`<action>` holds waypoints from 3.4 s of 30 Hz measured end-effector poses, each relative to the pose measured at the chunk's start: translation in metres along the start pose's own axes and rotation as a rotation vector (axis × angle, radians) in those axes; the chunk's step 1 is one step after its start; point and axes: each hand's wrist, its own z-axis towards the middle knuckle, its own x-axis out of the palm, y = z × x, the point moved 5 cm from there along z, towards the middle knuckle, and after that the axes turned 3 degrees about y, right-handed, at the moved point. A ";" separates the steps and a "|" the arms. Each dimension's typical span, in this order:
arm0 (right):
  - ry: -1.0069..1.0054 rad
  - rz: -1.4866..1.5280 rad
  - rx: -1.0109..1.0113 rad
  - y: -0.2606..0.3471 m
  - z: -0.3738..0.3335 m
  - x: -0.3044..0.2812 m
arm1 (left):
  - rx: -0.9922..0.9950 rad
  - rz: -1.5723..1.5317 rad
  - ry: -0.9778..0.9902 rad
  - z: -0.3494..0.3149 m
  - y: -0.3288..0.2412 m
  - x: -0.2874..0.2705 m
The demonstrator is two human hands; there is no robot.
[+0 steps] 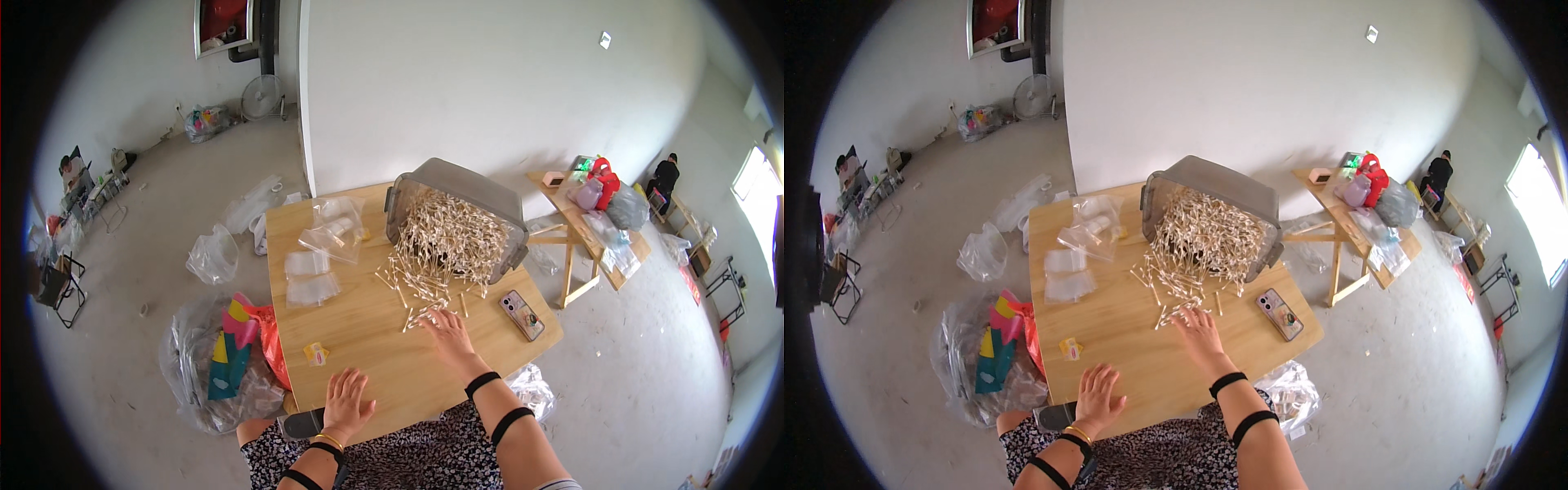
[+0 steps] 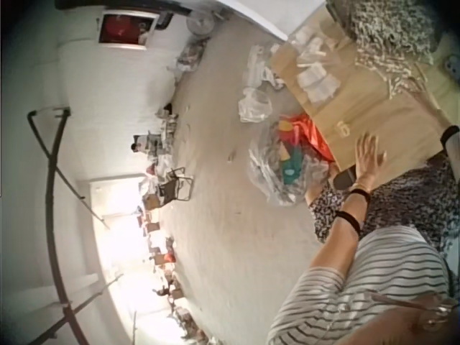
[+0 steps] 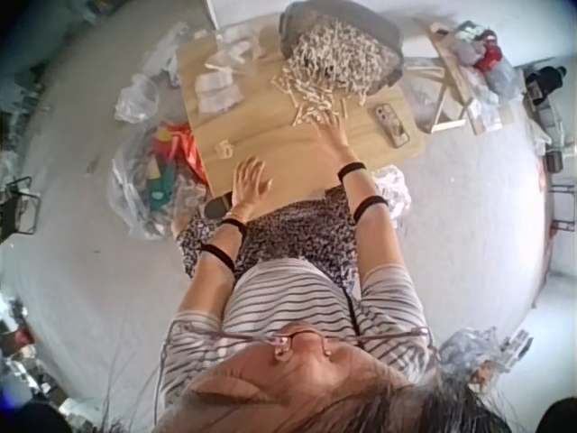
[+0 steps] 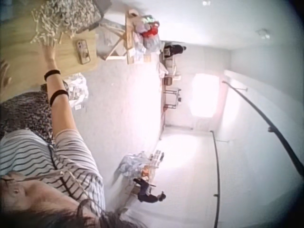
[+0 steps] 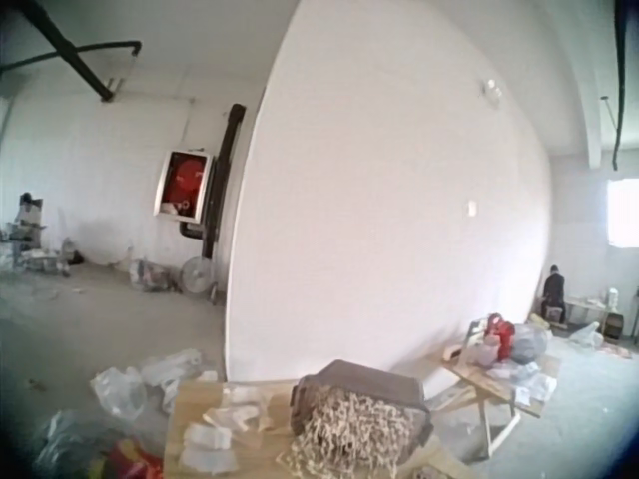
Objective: Sorting cotton swabs into small plastic zip-top bags.
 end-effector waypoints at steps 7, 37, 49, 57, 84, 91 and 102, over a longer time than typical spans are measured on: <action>0.031 -0.091 -0.259 -0.013 0.057 0.027 | 0.000 -0.022 0.025 0.008 -0.003 -0.003; -0.190 0.553 0.106 0.020 -0.012 0.033 | -0.025 -0.084 0.008 -0.001 0.004 -0.003; -0.218 0.645 0.041 0.108 -0.037 0.022 | -0.068 -0.248 -0.098 -0.004 0.012 -0.010; -0.174 0.563 0.220 0.078 -0.025 0.033 | -0.043 -0.080 0.035 0.044 -0.007 -0.014; -0.101 0.590 0.113 0.114 -0.013 0.045 | 0.045 -0.047 -0.027 0.042 -0.003 0.018; -0.156 0.703 0.267 0.084 -0.016 0.038 | 0.051 -0.040 -0.009 0.041 -0.005 0.021; -0.081 0.578 0.147 0.105 -0.008 0.049 | 0.080 -0.144 -0.068 0.042 -0.007 0.017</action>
